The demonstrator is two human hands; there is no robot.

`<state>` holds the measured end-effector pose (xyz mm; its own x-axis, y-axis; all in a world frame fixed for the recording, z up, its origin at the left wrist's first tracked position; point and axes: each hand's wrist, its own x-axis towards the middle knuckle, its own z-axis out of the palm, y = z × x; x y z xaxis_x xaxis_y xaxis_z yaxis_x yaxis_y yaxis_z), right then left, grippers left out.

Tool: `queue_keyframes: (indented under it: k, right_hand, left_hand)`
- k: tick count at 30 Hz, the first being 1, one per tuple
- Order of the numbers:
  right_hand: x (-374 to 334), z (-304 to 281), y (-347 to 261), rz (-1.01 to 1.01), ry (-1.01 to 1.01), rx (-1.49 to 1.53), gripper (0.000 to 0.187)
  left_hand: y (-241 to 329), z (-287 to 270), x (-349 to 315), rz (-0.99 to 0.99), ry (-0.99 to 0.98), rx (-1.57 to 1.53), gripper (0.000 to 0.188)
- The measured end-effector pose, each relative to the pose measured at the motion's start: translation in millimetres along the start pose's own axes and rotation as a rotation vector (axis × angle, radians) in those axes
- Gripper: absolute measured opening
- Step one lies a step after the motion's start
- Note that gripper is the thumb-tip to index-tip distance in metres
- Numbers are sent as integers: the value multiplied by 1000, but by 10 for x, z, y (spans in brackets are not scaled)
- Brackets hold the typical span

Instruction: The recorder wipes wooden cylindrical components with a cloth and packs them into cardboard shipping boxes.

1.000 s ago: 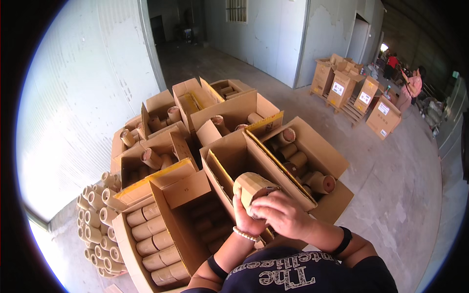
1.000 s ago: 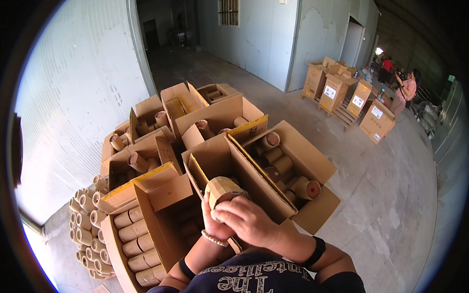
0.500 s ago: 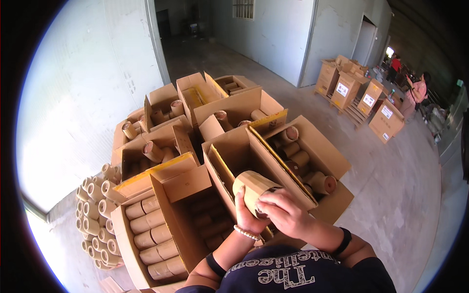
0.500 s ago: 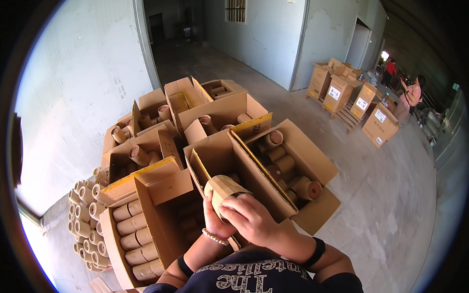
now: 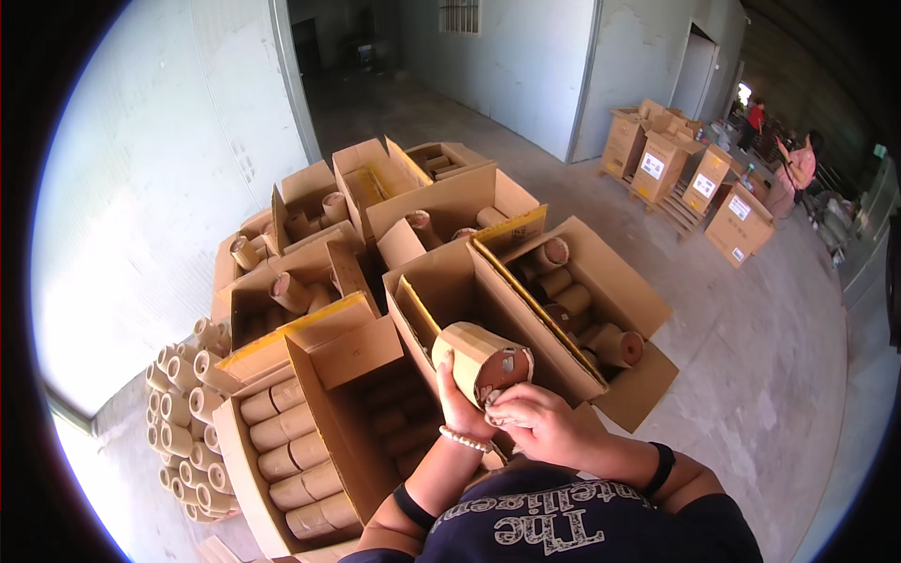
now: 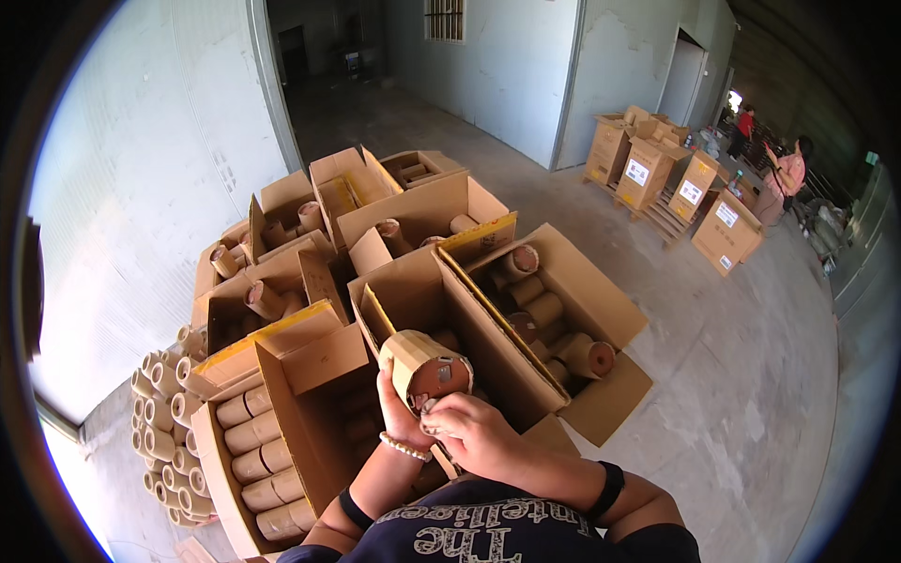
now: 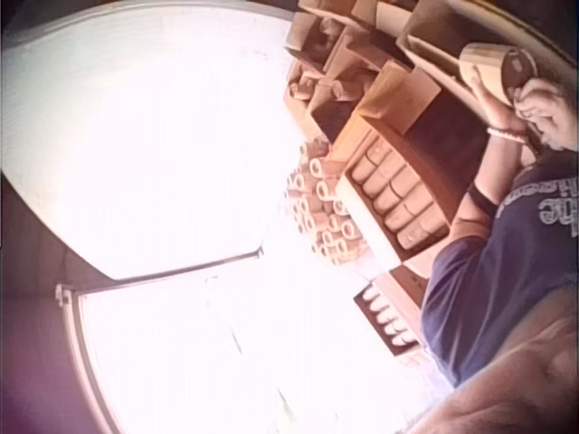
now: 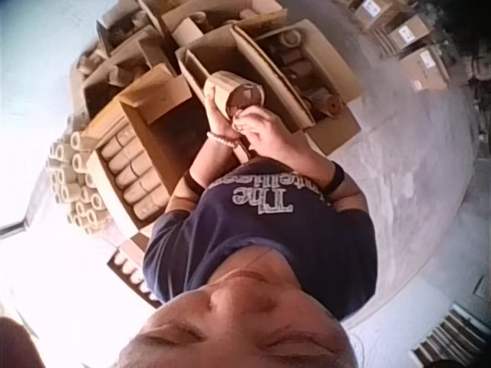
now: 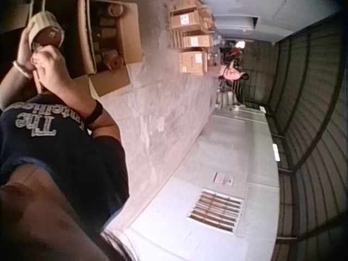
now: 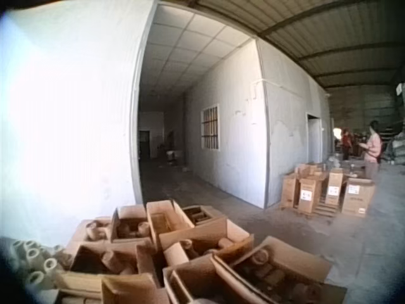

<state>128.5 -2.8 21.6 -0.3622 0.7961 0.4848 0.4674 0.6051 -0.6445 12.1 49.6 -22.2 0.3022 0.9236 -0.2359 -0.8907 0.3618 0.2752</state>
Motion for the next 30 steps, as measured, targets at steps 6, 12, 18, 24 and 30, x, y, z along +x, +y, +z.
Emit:
queue_keyframes:
  k: [6, 12, 18, 24, 30]
  right_hand:
    - [246, -56, -2, -211, 107, -67, 19]
    - [312, -105, 172, -208, 271, -414, 20]
    - [38, -69, -14, 9, 86, -311, 20]
    - [-55, -102, -82, 51, -268, 469, 23]
    - [-228, -262, 200, 252, 20, 618, 23]
  left_hand:
    - [-26, -21, 7, -59, -137, -9, 65]
    - [26, 30, -49, -172, 12, -86, 63]
    - [53, -120, 48, -90, -35, -85, 71]
    - [65, -36, -28, -79, -1, -84, 62]
    - [237, -215, -27, -89, -21, -189, 57]
